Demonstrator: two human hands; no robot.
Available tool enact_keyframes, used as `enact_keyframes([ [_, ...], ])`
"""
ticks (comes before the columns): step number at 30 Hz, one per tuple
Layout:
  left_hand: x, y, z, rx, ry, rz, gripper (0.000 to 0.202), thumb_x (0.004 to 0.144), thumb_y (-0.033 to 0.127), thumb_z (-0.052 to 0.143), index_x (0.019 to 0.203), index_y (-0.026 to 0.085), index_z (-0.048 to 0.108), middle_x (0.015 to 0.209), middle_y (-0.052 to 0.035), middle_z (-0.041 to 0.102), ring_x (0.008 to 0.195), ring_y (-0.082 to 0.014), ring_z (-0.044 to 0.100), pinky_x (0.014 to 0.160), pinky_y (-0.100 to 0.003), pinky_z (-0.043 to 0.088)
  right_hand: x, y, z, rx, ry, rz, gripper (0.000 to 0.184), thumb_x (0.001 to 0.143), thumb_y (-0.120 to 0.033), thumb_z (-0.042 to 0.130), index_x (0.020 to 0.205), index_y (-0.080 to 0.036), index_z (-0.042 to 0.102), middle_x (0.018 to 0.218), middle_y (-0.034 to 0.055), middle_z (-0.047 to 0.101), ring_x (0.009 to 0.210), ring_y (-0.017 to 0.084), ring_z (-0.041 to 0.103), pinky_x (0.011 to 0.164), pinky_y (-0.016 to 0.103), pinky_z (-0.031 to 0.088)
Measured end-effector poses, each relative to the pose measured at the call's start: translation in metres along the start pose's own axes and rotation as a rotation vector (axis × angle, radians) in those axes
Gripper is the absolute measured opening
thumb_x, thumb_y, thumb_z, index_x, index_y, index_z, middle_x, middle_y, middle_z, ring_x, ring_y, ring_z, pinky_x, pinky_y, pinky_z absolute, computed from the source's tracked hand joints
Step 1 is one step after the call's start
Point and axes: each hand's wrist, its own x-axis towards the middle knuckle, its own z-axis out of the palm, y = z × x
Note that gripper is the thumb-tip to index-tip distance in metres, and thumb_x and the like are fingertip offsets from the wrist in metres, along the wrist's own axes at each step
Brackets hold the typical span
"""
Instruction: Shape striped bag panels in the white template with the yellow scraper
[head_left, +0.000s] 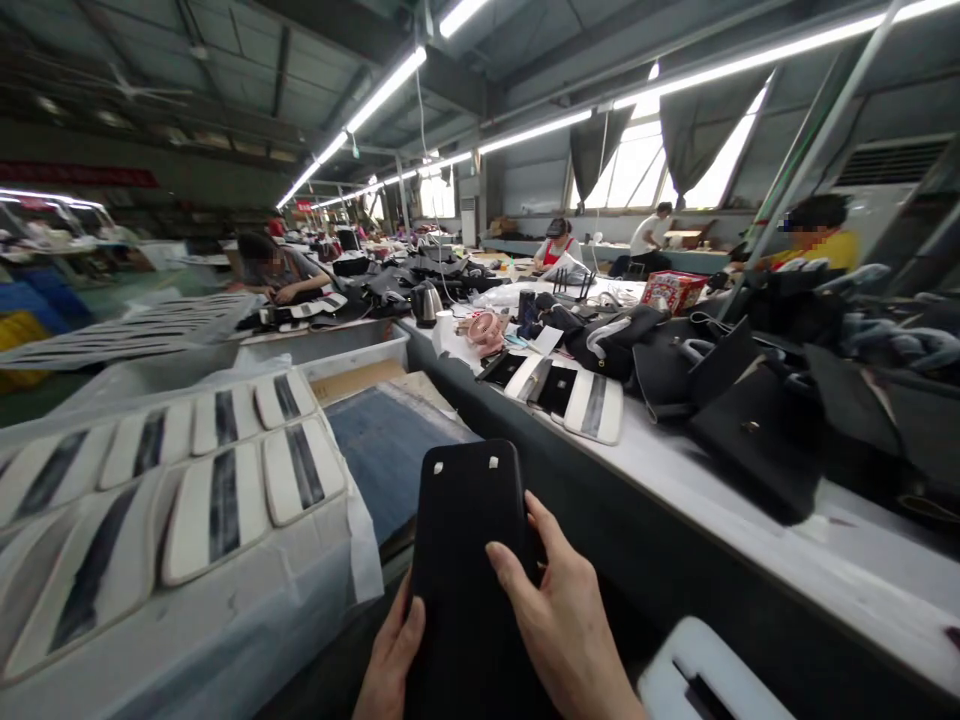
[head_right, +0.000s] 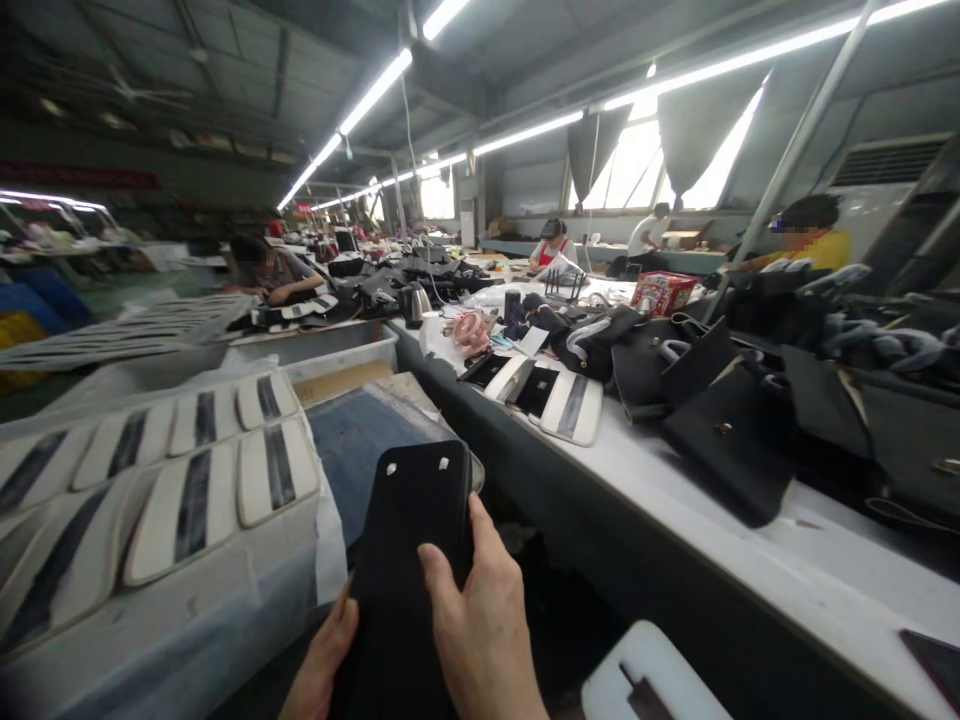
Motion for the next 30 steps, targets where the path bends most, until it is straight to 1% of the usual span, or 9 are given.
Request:
enact_keyframes([
  [2, 0.004, 0.024, 0.009, 0.006, -0.036, 0.092, 0.073, 0.076, 0.06, 0.071, 0.137, 0.024, 0.053, 0.138, -0.0058, 0.058, 0.131, -0.0315, 0.05, 0.113, -0.044, 0.039, 0.004, -0.005, 0.003, 0.05, 0.012, 0.0, 0.055, 0.084, -0.044, 0.064, 0.134, -0.022, 0.056, 0.122, 0.0088, 0.066, 0.111, 0.03, 0.063, 0.097, 0.042, 0.052],
  [4, 0.006, 0.04, 0.015, 0.094, -0.052, 0.182, 0.069, 0.08, 0.055, 0.07, 0.139, 0.024, 0.05, 0.134, -0.0051, 0.061, 0.125, -0.0292, 0.055, 0.108, -0.039, 0.045, 0.005, -0.004, 0.005, 0.109, 0.008, -0.004, 0.048, 0.085, -0.044, 0.062, 0.129, -0.023, 0.059, 0.119, 0.007, 0.067, 0.107, 0.027, 0.064, 0.094, 0.039, 0.053],
  [7, 0.006, 0.047, 0.021, 0.347, 0.026, 0.346, 0.055, 0.084, 0.053, 0.066, 0.128, 0.021, 0.058, 0.12, -0.0057, 0.067, 0.112, -0.0264, 0.063, 0.097, -0.033, 0.05, -0.001, 0.006, 0.004, 0.163, 0.024, 0.009, 0.041, 0.087, -0.044, 0.061, 0.122, -0.023, 0.062, 0.114, 0.006, 0.069, 0.103, 0.025, 0.065, 0.09, 0.035, 0.053],
  [10, 0.004, 0.036, 0.025, 0.546, 0.066, 0.447, 0.045, 0.084, 0.053, 0.065, 0.114, 0.021, 0.065, 0.105, -0.0047, 0.069, 0.094, -0.0231, 0.066, 0.085, -0.029, 0.052, -0.015, 0.02, 0.0, 0.204, 0.061, 0.061, 0.034, 0.089, -0.048, 0.059, 0.11, -0.022, 0.063, 0.099, 0.0044, 0.07, 0.087, 0.022, 0.066, 0.076, 0.029, 0.054],
  [13, 0.001, 0.017, 0.031, 0.619, 0.01, 0.443, 0.038, 0.085, 0.052, 0.064, 0.105, 0.02, 0.066, 0.094, -0.0036, 0.069, 0.083, -0.0209, 0.066, 0.077, -0.028, 0.051, -0.029, 0.036, -0.007, 0.075, 0.162, 0.109, 0.037, 0.09, -0.056, 0.054, 0.101, -0.021, 0.063, 0.08, 0.001, 0.067, 0.066, 0.017, 0.059, 0.059, 0.025, 0.048],
  [15, -0.003, 0.003, 0.035, 0.62, -0.054, 0.406, 0.035, 0.087, 0.051, 0.062, 0.099, 0.019, 0.067, 0.089, -0.0035, 0.068, 0.08, -0.0202, 0.064, 0.074, -0.028, 0.05, -0.037, 0.047, -0.013, -0.039, 0.227, 0.148, 0.041, 0.09, -0.059, 0.051, 0.096, -0.02, 0.062, 0.071, -0.0009, 0.062, 0.056, 0.015, 0.052, 0.054, 0.025, 0.043],
  [19, -0.01, -0.016, 0.046, 0.622, -0.093, 0.378, 0.032, 0.09, 0.049, 0.059, 0.089, 0.018, 0.068, 0.079, -0.0021, 0.063, 0.073, -0.018, 0.06, 0.07, -0.027, 0.047, -0.045, 0.071, -0.025, -0.101, 0.284, 0.212, 0.044, 0.09, -0.063, 0.046, 0.089, -0.021, 0.06, 0.069, -0.0011, 0.06, 0.06, 0.016, 0.051, 0.057, 0.025, 0.042],
  [25, -0.014, -0.019, 0.059, 0.669, -0.064, 0.517, 0.027, 0.093, 0.04, 0.058, 0.08, 0.019, 0.067, 0.075, -0.0004, 0.057, 0.071, -0.0152, 0.054, 0.069, -0.025, 0.041, -0.041, 0.095, -0.036, -0.019, 0.336, 0.263, 0.045, 0.086, -0.065, 0.052, 0.077, -0.021, 0.055, 0.066, -0.0018, 0.054, 0.065, 0.016, 0.051, 0.06, 0.026, 0.041],
  [30, -0.012, -0.026, 0.057, 0.661, -0.045, 0.559, 0.027, 0.093, 0.038, 0.059, 0.074, 0.019, 0.065, 0.072, 0.0013, 0.054, 0.068, -0.0135, 0.051, 0.067, -0.024, 0.04, -0.042, 0.104, -0.036, 0.114, 0.297, 0.307, 0.046, 0.083, -0.065, 0.056, 0.074, -0.02, 0.056, 0.064, -0.0022, 0.052, 0.064, 0.015, 0.048, 0.058, 0.025, 0.041],
])
